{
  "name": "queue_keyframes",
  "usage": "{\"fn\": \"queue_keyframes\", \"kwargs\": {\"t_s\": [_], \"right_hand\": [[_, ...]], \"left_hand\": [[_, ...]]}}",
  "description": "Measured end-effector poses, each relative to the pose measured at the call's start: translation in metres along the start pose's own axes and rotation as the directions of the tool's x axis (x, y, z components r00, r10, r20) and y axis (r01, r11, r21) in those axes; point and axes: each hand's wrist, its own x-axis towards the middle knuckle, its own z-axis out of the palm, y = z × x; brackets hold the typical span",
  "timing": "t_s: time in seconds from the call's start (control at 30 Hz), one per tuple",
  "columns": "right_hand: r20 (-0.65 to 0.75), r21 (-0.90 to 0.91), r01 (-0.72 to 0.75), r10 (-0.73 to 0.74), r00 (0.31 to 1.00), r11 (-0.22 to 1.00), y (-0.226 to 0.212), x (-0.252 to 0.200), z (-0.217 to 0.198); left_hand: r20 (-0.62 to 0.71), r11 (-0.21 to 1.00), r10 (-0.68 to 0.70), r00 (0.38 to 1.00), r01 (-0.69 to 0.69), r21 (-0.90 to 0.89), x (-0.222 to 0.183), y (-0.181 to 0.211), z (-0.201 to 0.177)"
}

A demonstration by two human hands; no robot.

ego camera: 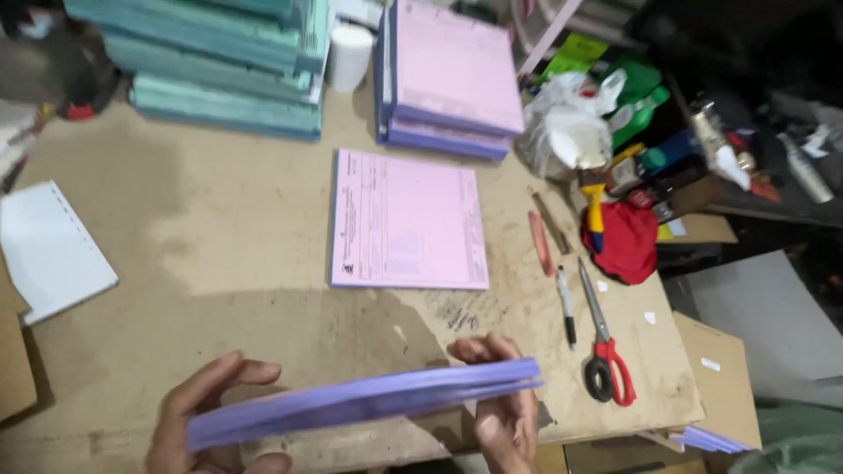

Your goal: Organizing, labeling, and stacking various printed document pads on a workbench.

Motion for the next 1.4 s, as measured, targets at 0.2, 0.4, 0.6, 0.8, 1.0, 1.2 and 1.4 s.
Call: {"fn": "queue_keyframes", "kwargs": {"t_s": [0.2,0.4,0.6,0.8,1.0,1.2,1.4], "right_hand": [[-0.228,-0.240,-0.202,0.147,0.962,0.949,0.057,-0.013,-0.029],[0.282,-0.776,0.305,-0.129,0.951,0.552,-0.118,0.038,0.004],[0.568,-0.663,0.422,0.048,0.822,0.619,-0.119,0.016,-0.012],[-0.595,-0.288,-0.717,0.468,0.654,0.635,-0.001,-0.075,-0.046],[-0.611,0.176,-0.711,0.642,0.463,0.681,0.051,-0.127,-0.026],[-0.428,0.192,-0.913,0.868,0.253,0.361,-0.077,-0.064,0.049],[-0.324,-0.366,-0.386,0.273,0.906,0.847,-0.015,-0.065,-0.034]], "left_hand": [[-0.189,0.898,-0.231,0.954,0.284,0.336,0.002,-0.055,-0.004],[0.385,0.764,0.438,0.812,-0.562,0.316,0.027,0.033,0.004],[0.683,0.522,0.485,0.546,-0.808,0.275,0.045,0.149,0.021],[-0.154,0.991,-0.104,0.983,0.116,0.069,0.007,0.082,0.017],[0.189,0.480,-0.865,0.465,0.876,0.044,-0.072,-0.005,-0.012],[0.202,0.599,-0.801,0.564,0.756,0.265,-0.093,0.001,-0.009],[0.158,0.852,-0.442,0.883,0.359,0.381,-0.043,0.082,0.030]]}}
